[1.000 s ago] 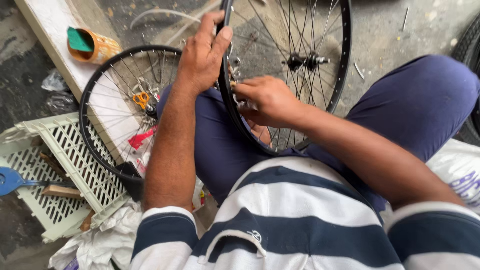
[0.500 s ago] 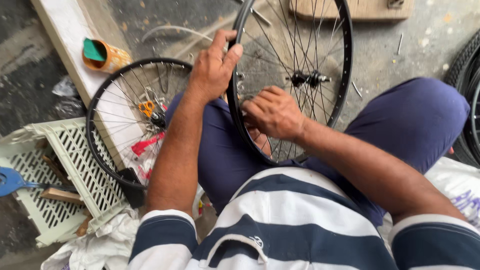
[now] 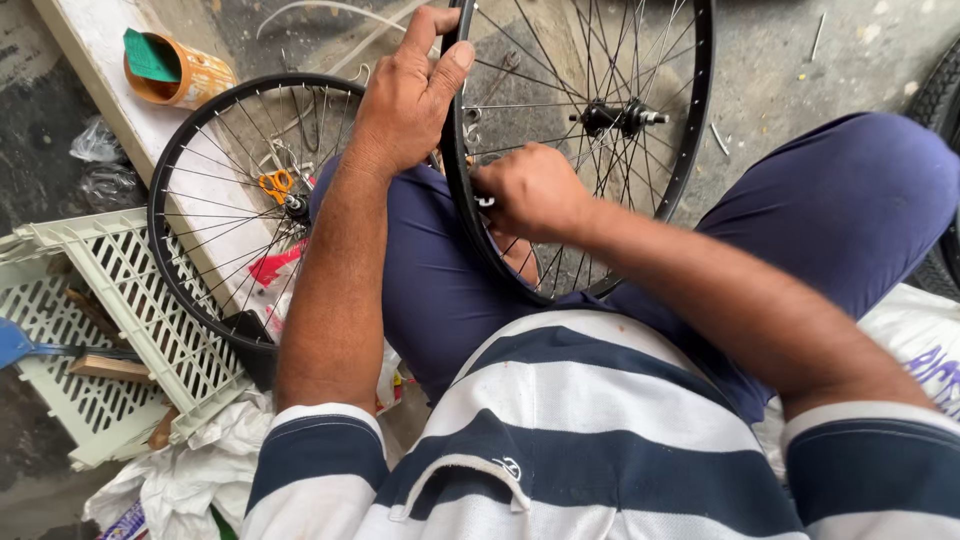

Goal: The person sits on the ground and uses a small metal tool to tighten the spokes on a bicycle wheel. They rotate the wheel to access different spokes and continue the tightening process.

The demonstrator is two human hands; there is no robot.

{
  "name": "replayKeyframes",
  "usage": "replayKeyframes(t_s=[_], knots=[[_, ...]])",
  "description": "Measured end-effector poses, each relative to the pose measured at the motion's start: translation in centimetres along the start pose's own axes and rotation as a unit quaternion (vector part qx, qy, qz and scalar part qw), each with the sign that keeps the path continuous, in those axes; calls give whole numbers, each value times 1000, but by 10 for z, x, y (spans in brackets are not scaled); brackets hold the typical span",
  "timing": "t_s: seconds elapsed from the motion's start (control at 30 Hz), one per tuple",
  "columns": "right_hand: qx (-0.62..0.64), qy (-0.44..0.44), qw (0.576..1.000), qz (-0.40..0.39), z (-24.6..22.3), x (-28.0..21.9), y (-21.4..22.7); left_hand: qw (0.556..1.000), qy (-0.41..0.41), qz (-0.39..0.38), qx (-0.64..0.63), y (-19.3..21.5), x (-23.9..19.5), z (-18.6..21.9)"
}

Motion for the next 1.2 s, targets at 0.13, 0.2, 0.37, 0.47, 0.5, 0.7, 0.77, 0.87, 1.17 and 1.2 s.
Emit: replayKeyframes(t_s=[0.13, 0.2, 0.37, 0.47, 0.5, 0.7, 0.77, 0.87, 1.17, 1.2], knots=[[449, 34, 867, -212, 40, 18, 28, 1000, 20, -18, -11, 1, -2, 6], [398, 53, 894, -197, 38, 20, 29, 1000, 12, -9, 4, 3, 0, 5], [159, 22, 986, -39, 12, 7, 25, 999, 37, -4, 17, 2, 0, -1], [-19, 71, 990, 124, -3, -6, 10, 1000, -3, 13, 27, 1, 0, -2], [-99, 91, 977, 165, -8, -6, 3, 999, 2, 13, 38, 1, 0, -3], [0, 112, 970, 218, 5, -15, -3, 1000, 9, 7, 25, 3, -4, -3], [97, 101, 971, 193, 18, -21, 3, 999, 31, 0, 40, 1, -2, -3], [175, 87, 971, 140, 27, -17, 6, 999, -1, 8, 35, 3, -1, -4], [82, 103, 983, 131, 12, -1, 10, 1000, -1, 3, 20, 0, -1, -13], [20, 102, 978, 183, 7, 0, 6, 1000, -7, 8, 21, 0, -1, -13]])
Point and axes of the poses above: each hand's wrist, its own x-axis towards the middle knuckle, its own y-axis out of the back of the hand, z = x × y, the point moved 1 cm from there along x, towards the middle knuckle, and after that the axes turned 1 degree about x, right-handed, at the moved point
